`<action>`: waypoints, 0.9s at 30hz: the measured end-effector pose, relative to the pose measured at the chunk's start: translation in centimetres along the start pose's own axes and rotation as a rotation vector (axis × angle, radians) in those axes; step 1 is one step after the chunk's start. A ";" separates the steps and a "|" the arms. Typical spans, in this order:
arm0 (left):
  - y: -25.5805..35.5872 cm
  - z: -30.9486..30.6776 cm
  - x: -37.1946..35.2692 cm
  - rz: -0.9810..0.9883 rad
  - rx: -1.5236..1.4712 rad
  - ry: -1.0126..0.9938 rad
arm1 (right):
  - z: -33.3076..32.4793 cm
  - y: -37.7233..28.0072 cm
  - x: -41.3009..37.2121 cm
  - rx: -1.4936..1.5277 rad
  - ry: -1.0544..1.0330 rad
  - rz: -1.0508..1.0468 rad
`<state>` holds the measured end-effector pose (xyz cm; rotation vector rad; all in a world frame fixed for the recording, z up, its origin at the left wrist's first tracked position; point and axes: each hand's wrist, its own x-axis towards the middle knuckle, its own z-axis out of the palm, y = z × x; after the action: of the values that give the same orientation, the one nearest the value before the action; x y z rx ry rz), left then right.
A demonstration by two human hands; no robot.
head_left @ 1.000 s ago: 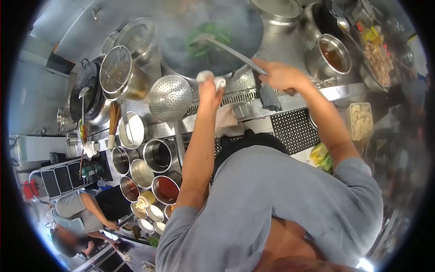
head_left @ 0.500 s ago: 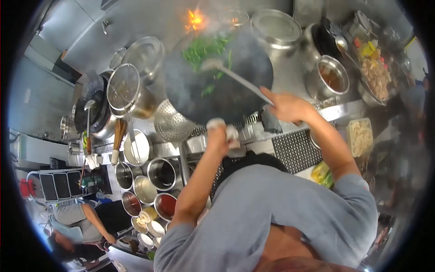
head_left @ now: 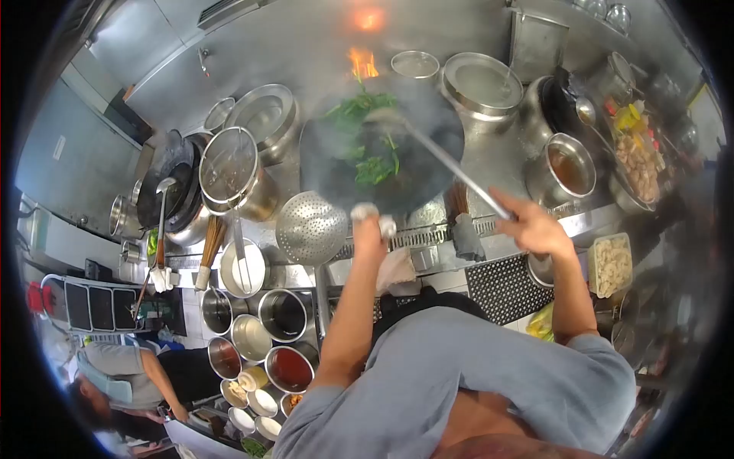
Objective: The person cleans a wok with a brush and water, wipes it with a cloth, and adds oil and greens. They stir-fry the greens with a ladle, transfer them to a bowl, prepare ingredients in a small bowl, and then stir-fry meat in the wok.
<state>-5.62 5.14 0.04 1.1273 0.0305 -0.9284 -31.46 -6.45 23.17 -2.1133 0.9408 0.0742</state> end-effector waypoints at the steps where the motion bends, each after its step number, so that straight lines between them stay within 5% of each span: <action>1: 0.3 -0.7 2.8 -0.002 0.121 -0.086 | -0.4 -0.6 0.3 0.004 0.012 0.114; 2: 2.9 1.4 2.4 -0.151 0.047 0.000 | -0.3 -1.5 1.8 -0.074 0.026 0.123; 4: 4.1 3.5 3.1 -0.158 0.072 0.061 | 4.7 6.3 11.0 -0.201 0.355 -0.266; 6: 4.5 3.8 3.9 -0.177 0.107 0.064 | 5.5 1.9 11.5 -0.156 0.094 -0.050; 10: 2.7 2.2 2.6 -0.136 0.038 0.046 | 5.4 0.4 5.2 -0.171 -0.143 -0.041; 13: 4.6 5.5 -5.4 -0.099 -0.002 0.080 | 4.8 2.5 6.1 -0.319 -0.041 -0.361; 15: 5.0 5.6 -5.8 -0.176 0.007 0.074 | 4.3 0.4 7.0 -0.163 -0.131 -0.135; 16: 3.8 4.7 -3.1 -0.141 -0.044 0.086 | 5.8 2.6 9.3 -0.177 -0.047 -0.279; 18: 2.3 3.2 1.2 -0.100 -0.054 0.003 | 5.7 1.0 8.2 -0.204 -0.106 -0.183; 21: 5.1 6.5 -7.8 -0.124 0.014 0.081 | 0.8 -0.6 5.3 -0.284 -0.131 -0.182; 23: 5.7 6.5 -7.6 -0.147 -0.024 0.052 | -0.6 1.0 4.4 -0.188 -0.318 -0.126; 25: 4.3 5.3 -3.2 -0.161 -0.091 0.040 | 0.7 0.5 6.7 -0.230 -0.303 -0.079; 27: 1.4 3.5 -1.9 -0.106 -0.073 -0.036 | 3.9 2.1 10.1 -0.250 0.002 -0.144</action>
<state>-7.42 3.72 3.60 1.0490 0.0948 -1.0343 -24.60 -10.66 15.69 -2.4061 0.8119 0.1215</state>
